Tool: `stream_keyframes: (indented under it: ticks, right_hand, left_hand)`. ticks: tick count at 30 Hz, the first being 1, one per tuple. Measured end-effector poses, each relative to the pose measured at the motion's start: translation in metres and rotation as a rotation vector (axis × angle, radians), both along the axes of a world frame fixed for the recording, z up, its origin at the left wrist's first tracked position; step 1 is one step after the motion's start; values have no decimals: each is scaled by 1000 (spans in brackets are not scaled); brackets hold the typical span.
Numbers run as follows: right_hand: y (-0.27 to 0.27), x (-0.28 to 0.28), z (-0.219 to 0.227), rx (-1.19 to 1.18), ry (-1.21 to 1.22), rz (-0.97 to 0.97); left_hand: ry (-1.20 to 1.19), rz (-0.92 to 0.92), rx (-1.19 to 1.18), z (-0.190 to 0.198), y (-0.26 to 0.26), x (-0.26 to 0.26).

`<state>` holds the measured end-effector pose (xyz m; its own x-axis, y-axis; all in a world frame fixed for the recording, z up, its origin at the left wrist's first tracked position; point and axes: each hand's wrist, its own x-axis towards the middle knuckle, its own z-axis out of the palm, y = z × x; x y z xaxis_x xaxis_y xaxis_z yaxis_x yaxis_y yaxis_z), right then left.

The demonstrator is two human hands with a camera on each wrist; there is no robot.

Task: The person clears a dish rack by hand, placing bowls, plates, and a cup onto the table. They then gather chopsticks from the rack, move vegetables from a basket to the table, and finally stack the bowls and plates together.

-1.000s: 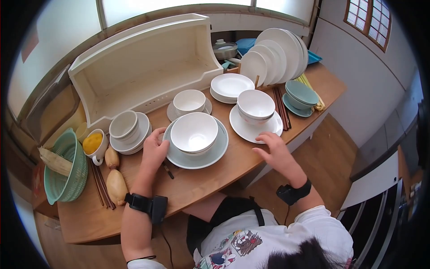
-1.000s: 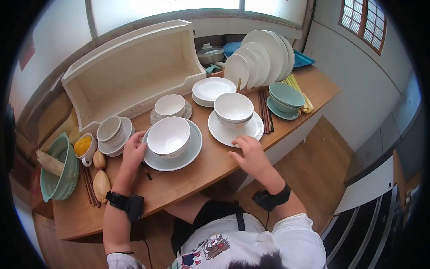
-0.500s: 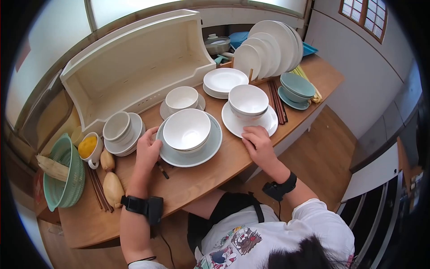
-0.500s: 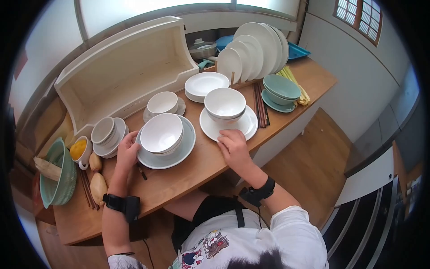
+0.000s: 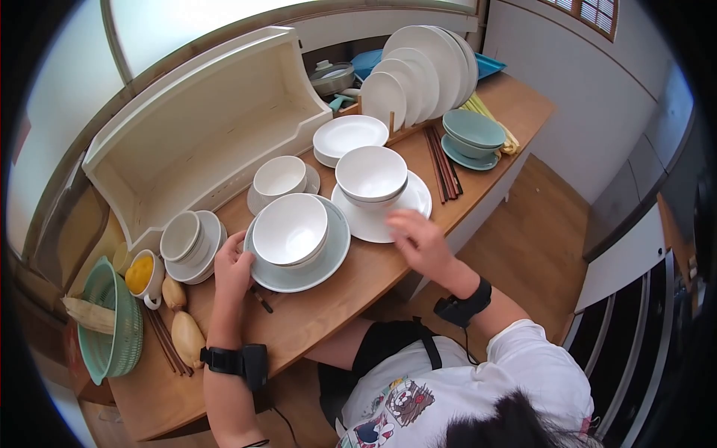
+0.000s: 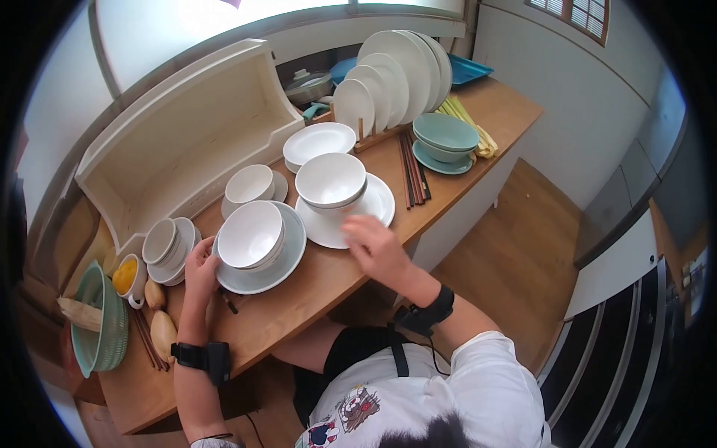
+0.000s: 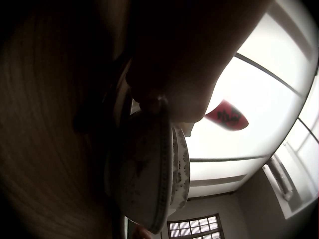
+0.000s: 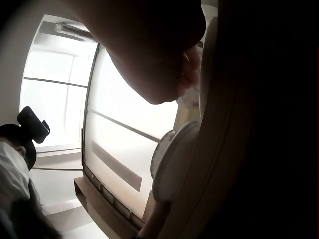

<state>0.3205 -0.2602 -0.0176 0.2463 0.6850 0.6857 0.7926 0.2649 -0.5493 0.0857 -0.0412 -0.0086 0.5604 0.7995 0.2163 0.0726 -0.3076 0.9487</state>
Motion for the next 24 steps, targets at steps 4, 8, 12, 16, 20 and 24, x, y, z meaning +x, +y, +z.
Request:
stream_keyframes:
  ticks: [4,8,12,16,20,24]
  right_hand:
    - [-15,54,20,221,-64,-482]
    - [-29,126,19,245,-60,-840]
    - [-41,196,-10,261,38,-972]
    - [-50,233,-23,212,-86,-1128]
    - [-51,254,-22,-34,-146,-1162]
    - [-49,286,-20,-85,-183,-1107]
  left_hand:
    - [-41,-10,-62,3,-4,1]
    - [-54,-4,-70,1,-2,2]
    - [-36,-2,-74,1,-2,1]
    - [8,-6,-47,0,0,0]
    - [-55,7,-51,-4,1,3]
    - [-56,-25,-120,-2,1,0]
